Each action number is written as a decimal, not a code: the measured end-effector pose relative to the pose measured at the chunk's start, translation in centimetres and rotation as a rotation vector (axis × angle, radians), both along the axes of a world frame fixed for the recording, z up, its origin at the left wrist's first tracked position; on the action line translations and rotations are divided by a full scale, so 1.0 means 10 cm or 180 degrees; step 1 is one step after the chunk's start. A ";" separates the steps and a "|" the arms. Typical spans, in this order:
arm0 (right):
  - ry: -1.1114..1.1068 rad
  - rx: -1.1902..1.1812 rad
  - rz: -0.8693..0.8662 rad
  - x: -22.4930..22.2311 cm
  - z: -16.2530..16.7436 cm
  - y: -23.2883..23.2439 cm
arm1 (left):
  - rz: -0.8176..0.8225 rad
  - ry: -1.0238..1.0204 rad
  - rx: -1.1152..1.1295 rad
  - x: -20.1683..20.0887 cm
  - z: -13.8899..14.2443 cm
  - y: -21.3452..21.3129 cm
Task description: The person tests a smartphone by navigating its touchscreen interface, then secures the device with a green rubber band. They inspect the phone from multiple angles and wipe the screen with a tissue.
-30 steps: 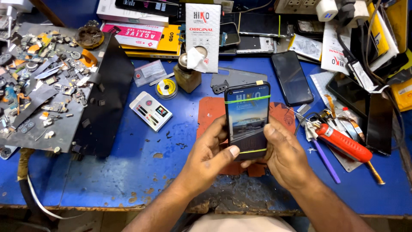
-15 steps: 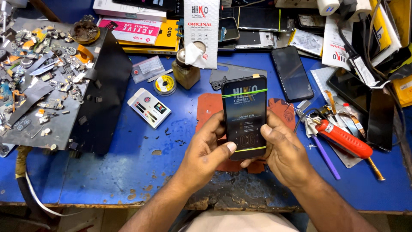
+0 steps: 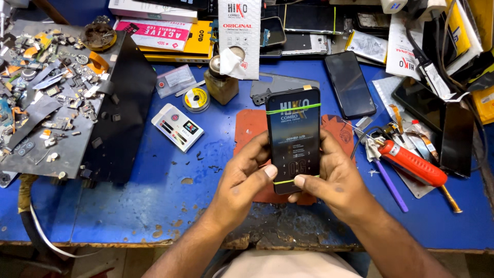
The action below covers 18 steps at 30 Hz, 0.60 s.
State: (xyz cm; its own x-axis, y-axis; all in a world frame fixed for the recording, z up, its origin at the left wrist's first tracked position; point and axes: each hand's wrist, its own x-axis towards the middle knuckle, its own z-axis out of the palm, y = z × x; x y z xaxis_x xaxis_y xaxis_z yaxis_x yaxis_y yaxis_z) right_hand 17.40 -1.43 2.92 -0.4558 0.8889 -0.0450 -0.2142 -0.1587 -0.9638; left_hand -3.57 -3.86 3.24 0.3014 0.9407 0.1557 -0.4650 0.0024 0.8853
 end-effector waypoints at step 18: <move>-0.0008 0.0160 0.0038 0.00 -0.02 0.00 | -0.0008 -0.0022 -0.0007 0.00 -0.03 -0.01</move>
State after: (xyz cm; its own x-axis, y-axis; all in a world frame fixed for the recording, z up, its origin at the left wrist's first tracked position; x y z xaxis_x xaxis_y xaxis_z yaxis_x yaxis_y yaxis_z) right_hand 17.38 -1.48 2.67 -0.4663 0.8846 -0.0015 -0.2103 -0.1125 -0.9711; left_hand -3.52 -3.92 2.99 0.3026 0.9403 0.1557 -0.4711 0.0056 0.8821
